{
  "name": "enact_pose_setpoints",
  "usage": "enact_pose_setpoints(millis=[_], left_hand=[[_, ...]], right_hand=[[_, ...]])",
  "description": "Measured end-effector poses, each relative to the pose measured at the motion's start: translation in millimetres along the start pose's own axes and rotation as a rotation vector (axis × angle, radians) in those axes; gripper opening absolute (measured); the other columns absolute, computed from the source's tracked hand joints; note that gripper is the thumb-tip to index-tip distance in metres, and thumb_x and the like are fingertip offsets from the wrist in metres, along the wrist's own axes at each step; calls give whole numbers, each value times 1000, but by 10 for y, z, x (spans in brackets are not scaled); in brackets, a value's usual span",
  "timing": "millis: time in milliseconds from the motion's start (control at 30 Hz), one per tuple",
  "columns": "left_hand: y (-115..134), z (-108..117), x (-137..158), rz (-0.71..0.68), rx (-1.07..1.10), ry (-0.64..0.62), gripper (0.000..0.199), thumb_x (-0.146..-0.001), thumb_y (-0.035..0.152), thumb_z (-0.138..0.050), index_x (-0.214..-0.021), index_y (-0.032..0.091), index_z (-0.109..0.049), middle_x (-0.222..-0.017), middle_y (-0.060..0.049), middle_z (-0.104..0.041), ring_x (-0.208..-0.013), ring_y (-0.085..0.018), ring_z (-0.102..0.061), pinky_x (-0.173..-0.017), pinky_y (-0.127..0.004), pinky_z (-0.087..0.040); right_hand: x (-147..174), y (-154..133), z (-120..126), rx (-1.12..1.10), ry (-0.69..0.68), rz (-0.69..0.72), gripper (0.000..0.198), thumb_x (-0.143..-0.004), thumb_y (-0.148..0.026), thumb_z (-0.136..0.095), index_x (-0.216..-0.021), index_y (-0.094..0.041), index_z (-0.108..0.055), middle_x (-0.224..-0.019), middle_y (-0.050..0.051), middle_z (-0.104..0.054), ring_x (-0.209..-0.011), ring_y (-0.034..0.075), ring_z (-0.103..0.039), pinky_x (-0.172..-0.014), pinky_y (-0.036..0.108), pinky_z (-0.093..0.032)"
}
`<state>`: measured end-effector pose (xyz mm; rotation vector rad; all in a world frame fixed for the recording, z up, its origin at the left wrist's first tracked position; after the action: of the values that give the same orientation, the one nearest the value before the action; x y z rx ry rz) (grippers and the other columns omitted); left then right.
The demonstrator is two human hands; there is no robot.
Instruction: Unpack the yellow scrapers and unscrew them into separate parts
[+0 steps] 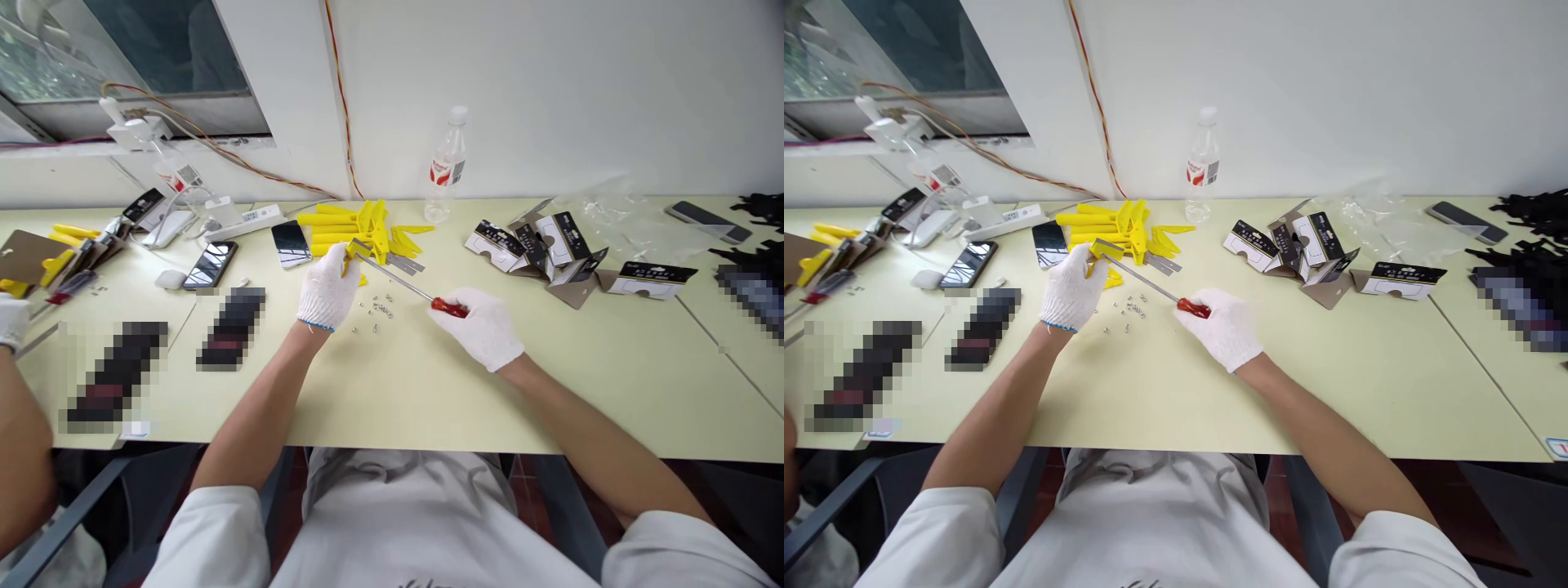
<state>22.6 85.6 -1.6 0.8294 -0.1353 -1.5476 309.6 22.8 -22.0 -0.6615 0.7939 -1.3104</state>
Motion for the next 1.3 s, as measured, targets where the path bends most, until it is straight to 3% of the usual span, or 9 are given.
enact_pose_setpoints(millis=[133, 333, 467, 600, 700, 867, 967, 1133, 1300], left_hand=[[19, 24, -7, -7, 2, 18, 11, -105, 22, -62, -110, 23, -71, -88, -3, -75, -81, -20, -68, -80, -29, -49], [2, 5, -13, -7, -24, 5, 14, -105, 22, -63, -115, 22, -73, -90, -4, -76, -81, -20, -69, -80, -29, -48], [-9, -1, -12, 3, -44, -1, 12, -106, 22, -62, -113, 22, -72, -88, -3, -75, -79, -20, -68, -78, -30, -47], [9, 14, -12, 6, -28, 8, 13, -106, 21, -62, -114, 22, -72, -89, -4, -75, -81, -20, -69, -80, -30, -49], [28, 15, -7, 7, -14, 1, 13, -106, 21, -62, -113, 22, -72, -92, -4, -76, -81, -20, -68, -80, -29, -49], [33, 9, 2, 15, -12, -11, 17, -106, 22, -63, -119, 22, -74, -91, -4, -77, -82, -21, -69, -80, -29, -49], [24, 9, 0, 21, -18, -17, 17, -106, 23, -63, -119, 22, -74, -91, -4, -77, -84, -22, -71, -82, -30, -50], [18, 9, 0, 39, -10, -18, 18, -107, 23, -63, -121, 22, -75, -94, -5, -78, -86, -22, -73, -83, -30, -51], [22, 6, -1, 29, -6, -29, 15, -108, 24, -62, -119, 23, -73, -103, -7, -82, -89, -23, -73, -82, -31, -50]], right_hand=[[16, -63, -18, 121, -3, 134, 32, -103, -51, -62, -92, -23, -73, -96, 13, -82, -90, 30, -74, -84, 42, -54], [73, -114, -37, -368, -577, -298, 47, -105, -74, -58, -102, -27, -59, -60, -7, -49, -43, 13, -30, -45, 28, -26], [16, 2, -35, -135, -170, -164, 38, -89, -52, -83, -89, -26, -56, -72, -2, -63, -57, 16, -55, -57, 29, -42], [15, 19, -51, 100, 109, 184, 36, -101, -56, -69, -87, -23, -72, -86, 9, -75, -85, 27, -70, -78, 38, -52], [21, -36, -25, 75, 35, 145, 54, -111, -64, -53, -83, -22, -70, -76, 9, -68, -76, 25, -65, -74, 38, -50], [41, -82, -16, -293, -475, -322, 46, -102, -72, -66, -99, -26, -58, -63, -6, -50, -46, 13, -32, -47, 30, -27], [26, -44, -13, -210, -338, -275, 41, -89, -55, -84, -96, -27, -54, -68, -6, -56, -50, 13, -43, -52, 29, -33], [11, -19, -42, 125, 30, 133, 33, -99, -51, -66, -81, -24, -64, -82, 9, -72, -80, 26, -66, -77, 39, -49], [11, -96, -14, -47, -198, 24, 41, -107, -57, -53, -86, -24, -67, -73, 5, -66, -64, 20, -56, -65, 35, -46]])
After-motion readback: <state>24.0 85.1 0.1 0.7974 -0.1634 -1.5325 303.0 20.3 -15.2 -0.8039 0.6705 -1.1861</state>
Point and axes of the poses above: each hand's wrist, its own x-axis away from the middle knuckle, its own z-axis out of the back of the hand, y = z × x, the point moved 2 cm from there along -x, towards the middle knuckle
